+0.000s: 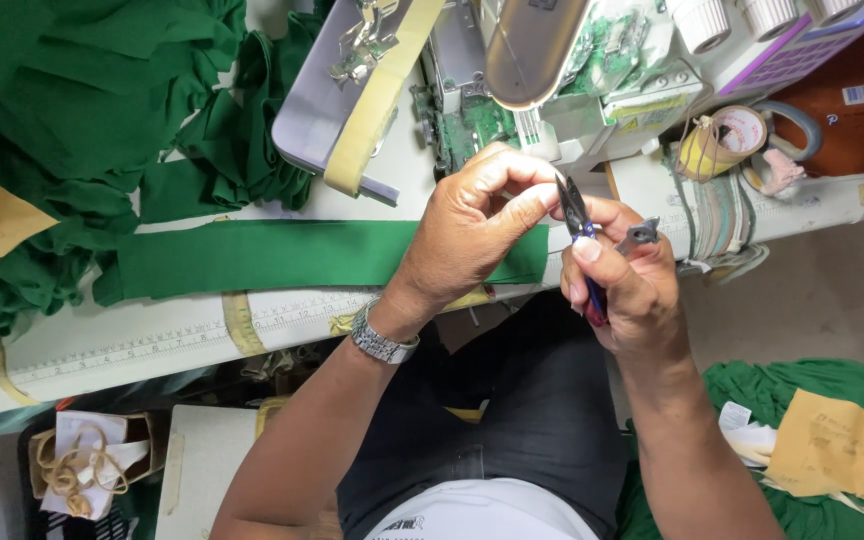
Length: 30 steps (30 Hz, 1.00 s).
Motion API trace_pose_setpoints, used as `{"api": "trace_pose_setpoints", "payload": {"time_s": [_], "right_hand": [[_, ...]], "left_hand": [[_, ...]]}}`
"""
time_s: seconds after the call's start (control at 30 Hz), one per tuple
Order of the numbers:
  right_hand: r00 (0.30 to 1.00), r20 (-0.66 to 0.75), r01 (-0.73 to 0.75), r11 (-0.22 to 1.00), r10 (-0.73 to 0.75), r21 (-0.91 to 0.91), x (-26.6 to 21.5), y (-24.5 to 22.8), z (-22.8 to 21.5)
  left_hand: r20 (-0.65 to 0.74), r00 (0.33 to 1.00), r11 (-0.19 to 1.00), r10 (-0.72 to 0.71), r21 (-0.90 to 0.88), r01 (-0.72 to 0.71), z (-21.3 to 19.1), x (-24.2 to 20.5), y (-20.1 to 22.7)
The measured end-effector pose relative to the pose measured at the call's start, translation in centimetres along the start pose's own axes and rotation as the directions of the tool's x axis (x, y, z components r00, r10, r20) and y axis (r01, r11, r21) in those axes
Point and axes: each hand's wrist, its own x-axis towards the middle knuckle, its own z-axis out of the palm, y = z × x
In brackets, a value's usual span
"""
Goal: Threading an industrial overlock sewing machine using tweezers and thread snips.
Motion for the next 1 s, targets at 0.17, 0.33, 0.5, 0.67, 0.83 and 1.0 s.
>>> {"api": "trace_pose_setpoints", "payload": {"time_s": [0.17, 0.33, 0.5, 0.67, 0.83, 1.0], "right_hand": [[1.000, 0.006, -0.005, 1.000, 0.005, -0.025, 0.2, -0.1, 0.0], [0.997, -0.072, 0.021, 0.998, -0.025, -0.052, -1.2, -0.1, -0.2], [0.837, -0.542, -0.040, 0.982, -0.068, -0.186, -2.9, -5.5, -1.3], [0.646, -0.663, -0.273, 0.696, -0.379, -0.664, 1.7, -4.0, -22.0], [0.804, -0.426, -0.357, 0.236, -0.414, -0.904, 9.0, -3.2, -31.1], [0.787, -0.605, -0.563, 0.257, -0.121, -0.785, 12.6, -3.0, -30.5]], "left_hand": [[-0.005, 1.000, 1.000, -0.015, 0.001, 0.015, -0.2, 0.0, -0.4], [-0.002, 1.000, 1.000, -0.011, 0.014, 0.012, -0.4, 0.0, -0.3], [0.069, 0.997, 0.984, -0.036, 0.179, 0.023, -0.7, 0.1, 1.2], [0.070, 0.997, 0.970, -0.014, 0.241, -0.003, -0.6, -0.4, 1.2], [0.042, 0.999, 0.969, -0.016, 0.246, 0.005, -0.3, -0.7, 1.9], [0.000, 0.999, 0.958, -0.042, 0.284, 0.041, -0.5, -1.0, 2.1]]}}
